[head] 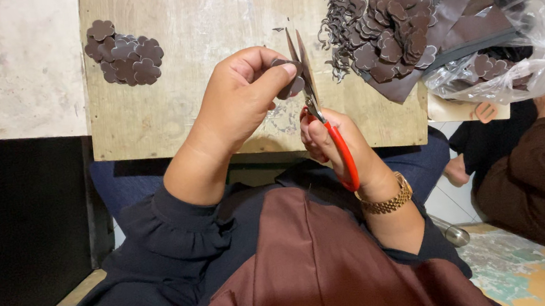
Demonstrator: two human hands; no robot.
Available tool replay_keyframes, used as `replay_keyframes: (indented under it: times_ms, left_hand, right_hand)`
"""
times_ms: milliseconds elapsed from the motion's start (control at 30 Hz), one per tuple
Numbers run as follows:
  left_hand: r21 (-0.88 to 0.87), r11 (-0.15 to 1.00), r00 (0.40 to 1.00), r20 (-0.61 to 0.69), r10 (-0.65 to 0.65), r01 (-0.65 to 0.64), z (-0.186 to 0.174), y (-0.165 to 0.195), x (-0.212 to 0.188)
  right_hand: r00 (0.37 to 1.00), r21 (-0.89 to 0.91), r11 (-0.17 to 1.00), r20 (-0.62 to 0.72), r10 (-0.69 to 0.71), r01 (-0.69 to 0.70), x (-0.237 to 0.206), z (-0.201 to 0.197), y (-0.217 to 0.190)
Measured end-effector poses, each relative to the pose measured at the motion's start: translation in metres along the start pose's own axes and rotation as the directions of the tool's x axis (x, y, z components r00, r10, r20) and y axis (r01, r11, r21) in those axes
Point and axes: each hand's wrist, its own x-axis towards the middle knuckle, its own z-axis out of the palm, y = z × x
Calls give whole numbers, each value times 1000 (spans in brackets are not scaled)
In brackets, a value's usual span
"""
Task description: The person uses red-handled scissors to trim the edges of small, dark brown, flower-shaped pieces of material. They hold each piece in the left hand and carefully cut around the perimeter with the right hand, then place the finished piece on a wooden board to the left.
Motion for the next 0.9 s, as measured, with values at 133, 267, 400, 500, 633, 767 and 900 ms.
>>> replay_keyframes:
  times_ms: [133, 267, 400, 500, 633, 767, 900]
  left_hand:
    - [-7, 1000, 1000, 14, -26, 26, 0, 5, -1]
    - [-37, 999, 1000, 20, 1, -1, -2, 4, 1]
    - [-73, 997, 999, 16, 27, -26, -4, 1, 0]
    - [-86, 994, 998, 14, 69, -67, -4, -1, 1]
    - [-31, 999, 1000, 4, 28, -28, -5, -2, 0]
    - [-30, 1000, 1000, 10, -8, 9, -4, -1, 0]
    - [4, 1000, 1000, 8, -9, 9, -5, 0, 0]
  right_hand:
    - [1000, -56, 998, -27, 16, -18, 1, -1, 1]
    - [999, -67, 998, -38, 17, -19, 0, -2, 4]
    - [998, -78, 996, -48, 49, -52, 0, -3, 5]
    - [998, -51, 998, -37, 42, -44, 1, -4, 6]
    - [1000, -98, 995, 14, 25, -24, 1, -4, 7]
    - [997, -81, 997, 83, 11, -4, 0, -4, 6]
    - [996, -102, 995, 92, 1, 9, 0, -5, 4]
